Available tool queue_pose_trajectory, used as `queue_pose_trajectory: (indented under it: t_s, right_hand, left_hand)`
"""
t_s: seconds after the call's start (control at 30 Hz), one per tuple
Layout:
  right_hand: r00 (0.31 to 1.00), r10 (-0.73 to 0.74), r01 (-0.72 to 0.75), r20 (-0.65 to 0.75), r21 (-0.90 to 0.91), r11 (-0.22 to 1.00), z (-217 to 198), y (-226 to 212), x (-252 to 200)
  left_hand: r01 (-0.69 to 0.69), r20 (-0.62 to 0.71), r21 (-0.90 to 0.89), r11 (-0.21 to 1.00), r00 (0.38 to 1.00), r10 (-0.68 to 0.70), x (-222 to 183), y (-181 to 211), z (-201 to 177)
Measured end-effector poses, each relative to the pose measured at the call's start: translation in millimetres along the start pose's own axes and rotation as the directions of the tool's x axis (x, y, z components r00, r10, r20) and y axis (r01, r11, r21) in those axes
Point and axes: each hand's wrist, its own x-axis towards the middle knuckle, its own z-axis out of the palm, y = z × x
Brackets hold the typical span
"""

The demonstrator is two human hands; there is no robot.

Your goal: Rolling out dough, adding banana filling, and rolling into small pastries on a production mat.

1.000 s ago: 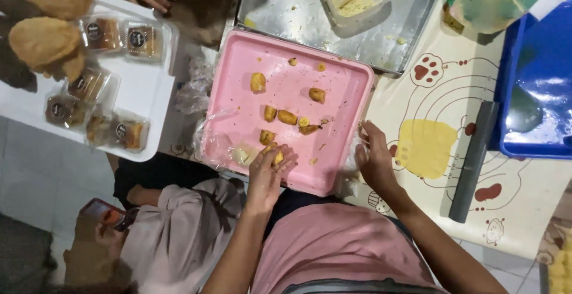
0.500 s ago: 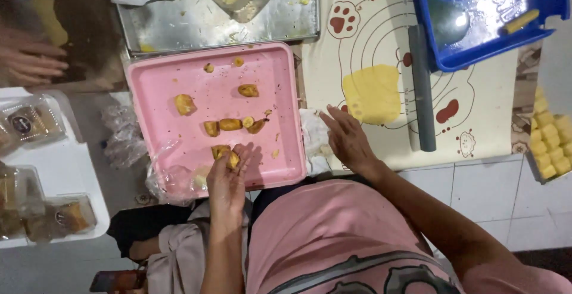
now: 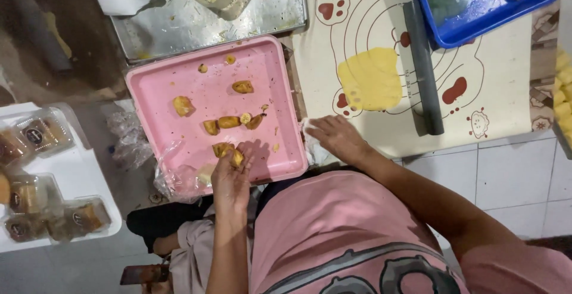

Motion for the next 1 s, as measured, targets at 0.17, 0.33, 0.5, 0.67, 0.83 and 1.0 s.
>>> queue_pose_trajectory:
  t_s: [0.17, 0.33, 0.5, 0.67, 0.83, 1.0]
  right_hand:
    - [0.916, 0.386, -0.399, 0.106, 0.173, 0.9, -12.1, 10.0, -3.3]
    - [0.989, 0.122, -0.122, 0.085, -0.008, 0.992, -7.2, 14.2, 2.5]
    - [0.959, 0.206, -0.181, -0.197, 0.136, 0.974, -41.2, -0.5, 63.5]
    - [0.99, 0.075, -0.043, -0.121, 0.248, 0.968, -24.6, -1.6, 120.8]
    - [0.967, 0.22, -0.251, 0.127, 0.615, 0.748, -25.9, -60.3, 191.8]
    - [0.884, 0.232, -0.457, 0.406, 0.647, 0.61, 5.0, -101.3, 264.0]
  left_hand:
    - [0.005, 0.001, 0.027, 1.0, 1.0, -0.005, -0.6, -3.7, 0.6]
    - [-0.021, 0.014, -0.014, 1.0, 1.0, 0.021, 1.8, -11.7, 12.7]
    - [-0.069, 0.065, -0.071, 0.995, 0.995, 0.074, 12.6, -25.7, -3.6]
    - [-0.09, 0.053, -0.138, 0.986, 0.994, 0.098, -7.4, -13.9, -2.1]
    - [-0.079, 0.021, -0.268, 0.96, 0.996, 0.088, -15.1, -8.5, -14.4]
    - [-0.109, -0.024, -0.313, 0.944, 0.994, 0.107, -12.6, -6.4, -38.4]
